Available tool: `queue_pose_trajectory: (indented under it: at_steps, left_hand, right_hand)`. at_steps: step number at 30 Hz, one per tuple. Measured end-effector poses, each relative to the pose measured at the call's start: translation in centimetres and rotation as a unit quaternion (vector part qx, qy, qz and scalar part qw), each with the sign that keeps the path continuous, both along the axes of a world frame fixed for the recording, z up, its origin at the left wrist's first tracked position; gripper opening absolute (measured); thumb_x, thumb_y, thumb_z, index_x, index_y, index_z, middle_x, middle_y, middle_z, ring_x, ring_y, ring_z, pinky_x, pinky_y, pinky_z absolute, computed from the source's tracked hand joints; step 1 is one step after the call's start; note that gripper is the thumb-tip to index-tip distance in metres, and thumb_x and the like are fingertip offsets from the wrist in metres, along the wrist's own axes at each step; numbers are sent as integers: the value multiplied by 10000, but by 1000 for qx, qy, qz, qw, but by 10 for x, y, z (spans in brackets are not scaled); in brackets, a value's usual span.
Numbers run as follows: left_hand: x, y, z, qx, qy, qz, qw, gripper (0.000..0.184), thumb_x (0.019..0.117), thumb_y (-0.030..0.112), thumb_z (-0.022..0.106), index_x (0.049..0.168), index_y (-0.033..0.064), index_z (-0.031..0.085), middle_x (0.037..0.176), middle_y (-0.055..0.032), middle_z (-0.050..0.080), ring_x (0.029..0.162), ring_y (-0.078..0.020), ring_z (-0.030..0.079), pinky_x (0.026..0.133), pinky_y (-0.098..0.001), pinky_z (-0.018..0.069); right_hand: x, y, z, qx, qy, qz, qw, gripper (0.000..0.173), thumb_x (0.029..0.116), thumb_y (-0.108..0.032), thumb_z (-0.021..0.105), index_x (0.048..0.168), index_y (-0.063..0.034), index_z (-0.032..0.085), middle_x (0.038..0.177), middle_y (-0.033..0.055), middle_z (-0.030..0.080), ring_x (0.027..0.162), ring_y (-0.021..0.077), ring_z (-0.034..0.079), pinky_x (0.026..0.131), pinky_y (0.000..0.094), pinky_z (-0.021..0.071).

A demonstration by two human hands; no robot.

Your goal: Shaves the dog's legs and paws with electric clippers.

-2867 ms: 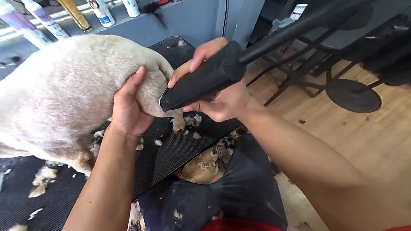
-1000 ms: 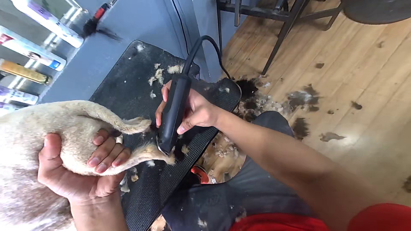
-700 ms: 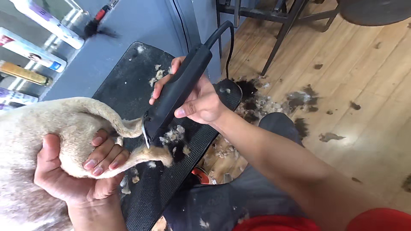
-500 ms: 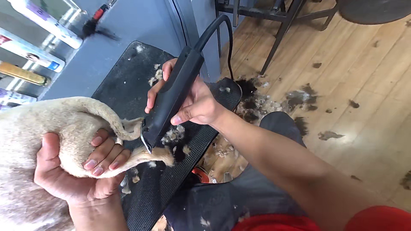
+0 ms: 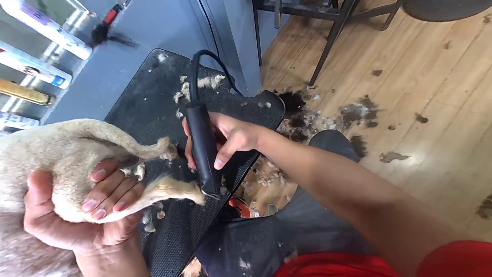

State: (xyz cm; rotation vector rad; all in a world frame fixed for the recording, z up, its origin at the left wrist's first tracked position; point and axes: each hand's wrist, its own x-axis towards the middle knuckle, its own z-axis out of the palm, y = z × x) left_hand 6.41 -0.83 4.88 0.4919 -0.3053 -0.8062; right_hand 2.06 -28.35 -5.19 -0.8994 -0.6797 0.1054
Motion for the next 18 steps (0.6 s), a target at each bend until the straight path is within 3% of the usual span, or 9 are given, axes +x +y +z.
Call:
queue_pose_trajectory:
  at_steps: [4,7,10,13,16,18]
  left_hand:
    - [-1,7,2,26,-37,6,999,514,923,493,588,1024,-6,652,666,-32,573,524,-124,565,496,-247,494]
    - [0,14,-13,87,-116,-2,989,467,869,454,706,1079,37,693,704,-12,620,591,-139,607,609,-317,550]
    - [4,16,-24,116,-203,20,972,554,828,494,733,1154,49,682,892,-62,681,796,-210,681,782,-412,589]
    - [8,16,-32,100,-226,49,968,670,794,524,748,1230,23,660,1131,-169,695,1093,-342,672,1002,-551,525]
    - [11,14,-37,82,-217,50,971,755,791,555,746,1273,-17,639,1253,-236,661,1226,-400,617,1101,-563,460]
    - [11,10,-36,58,-209,37,976,769,794,532,749,1302,-31,624,1301,-237,651,1272,-381,601,1147,-532,429]
  right_hand:
    - [7,-10,-1,125,-13,-53,991,711,705,-32,791,1301,-20,403,1029,215,701,947,373,717,855,539,601]
    - [-2,-26,5,131,-19,-81,988,709,745,-80,818,1341,-75,433,1058,181,713,976,367,716,877,560,599]
    - [-16,-40,8,99,-27,-75,992,724,752,-126,853,1343,-98,436,1039,182,716,952,376,724,849,559,613]
    - [-27,-38,20,83,-43,-98,991,697,752,-54,843,1312,-77,429,1053,214,696,981,398,715,884,565,606]
    - [-33,-20,46,66,-97,-142,983,707,753,2,839,1316,-46,414,1079,229,695,1008,398,712,872,525,621]
    - [-32,-3,65,48,-142,-167,974,707,752,46,813,1324,-23,405,1089,215,699,1021,371,710,857,490,625]
